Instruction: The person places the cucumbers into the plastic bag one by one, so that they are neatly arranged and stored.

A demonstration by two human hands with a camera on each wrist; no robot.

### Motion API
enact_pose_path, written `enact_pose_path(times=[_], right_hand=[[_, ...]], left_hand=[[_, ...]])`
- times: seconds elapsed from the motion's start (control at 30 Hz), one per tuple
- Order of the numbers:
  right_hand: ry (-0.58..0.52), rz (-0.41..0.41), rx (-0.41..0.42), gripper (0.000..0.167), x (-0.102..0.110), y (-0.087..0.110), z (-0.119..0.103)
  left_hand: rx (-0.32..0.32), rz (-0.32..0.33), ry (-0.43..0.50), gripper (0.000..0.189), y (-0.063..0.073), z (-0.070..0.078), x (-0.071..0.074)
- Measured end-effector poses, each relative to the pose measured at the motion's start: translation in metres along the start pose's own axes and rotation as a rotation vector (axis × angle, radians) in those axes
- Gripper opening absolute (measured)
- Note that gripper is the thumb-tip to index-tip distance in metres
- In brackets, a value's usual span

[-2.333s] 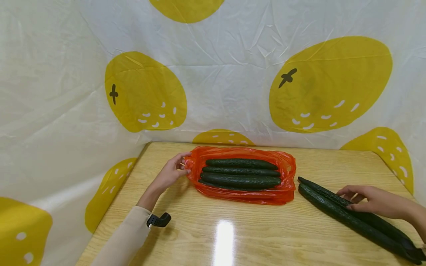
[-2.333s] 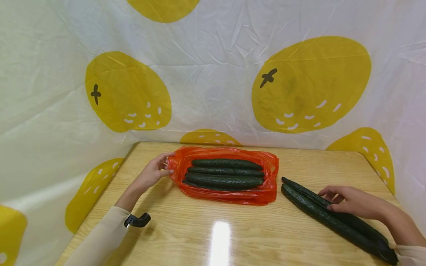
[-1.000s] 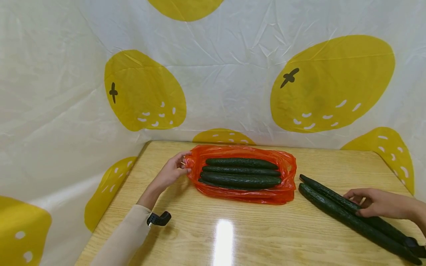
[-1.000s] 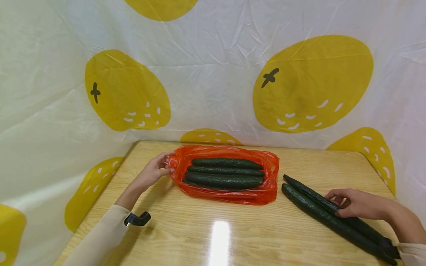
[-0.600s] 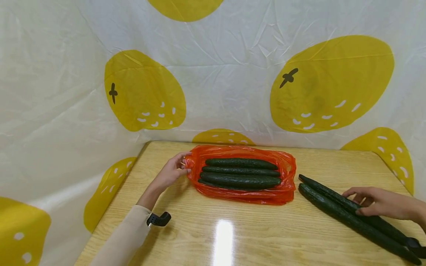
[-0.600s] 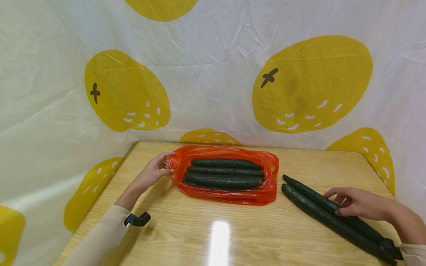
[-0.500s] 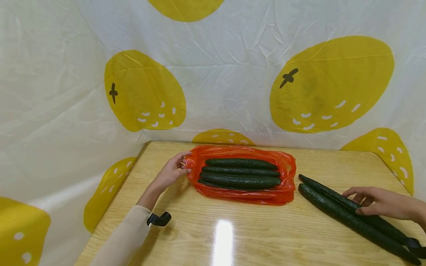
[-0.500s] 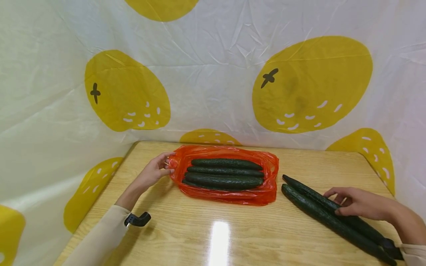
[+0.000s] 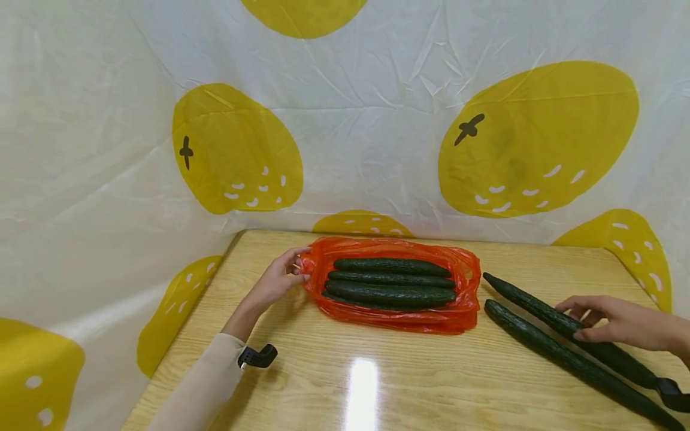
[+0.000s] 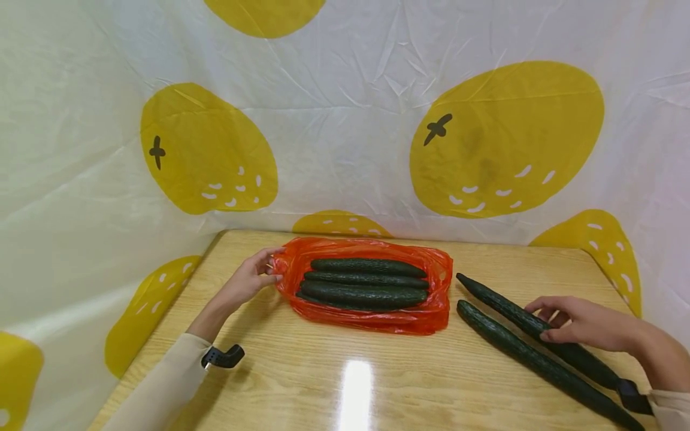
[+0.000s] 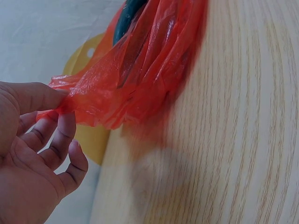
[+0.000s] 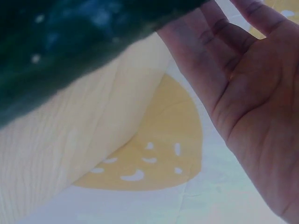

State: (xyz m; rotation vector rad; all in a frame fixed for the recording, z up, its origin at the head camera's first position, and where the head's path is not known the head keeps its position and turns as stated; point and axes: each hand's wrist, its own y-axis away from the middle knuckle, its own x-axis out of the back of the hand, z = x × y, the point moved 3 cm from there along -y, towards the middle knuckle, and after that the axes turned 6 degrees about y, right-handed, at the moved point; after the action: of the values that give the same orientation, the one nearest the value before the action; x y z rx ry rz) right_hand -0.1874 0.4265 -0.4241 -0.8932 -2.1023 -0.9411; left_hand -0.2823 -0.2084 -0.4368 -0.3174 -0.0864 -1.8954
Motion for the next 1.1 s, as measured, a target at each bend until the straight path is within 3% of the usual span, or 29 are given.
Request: enact_pose_path(times=[0.2,0.5,1.1], right_hand=[[0.091,0.069,-0.007,0.049,0.007,-0.001,-0.007],[0.131,0.191,0.141,0.039,0.019,-0.004,-0.024],[0.178,0.283,0.134,0.046,0.044,-0.024,-0.073]], left_hand=[[0.006,-0.001,-0.001,0.060,0.000,0.001,0.000],[0.003,-0.001,-0.008,0.062,-0.001,0.002,-0.001],[0.003,-0.004,-0.003,0.060,-0.003,0.001,-0.003]])
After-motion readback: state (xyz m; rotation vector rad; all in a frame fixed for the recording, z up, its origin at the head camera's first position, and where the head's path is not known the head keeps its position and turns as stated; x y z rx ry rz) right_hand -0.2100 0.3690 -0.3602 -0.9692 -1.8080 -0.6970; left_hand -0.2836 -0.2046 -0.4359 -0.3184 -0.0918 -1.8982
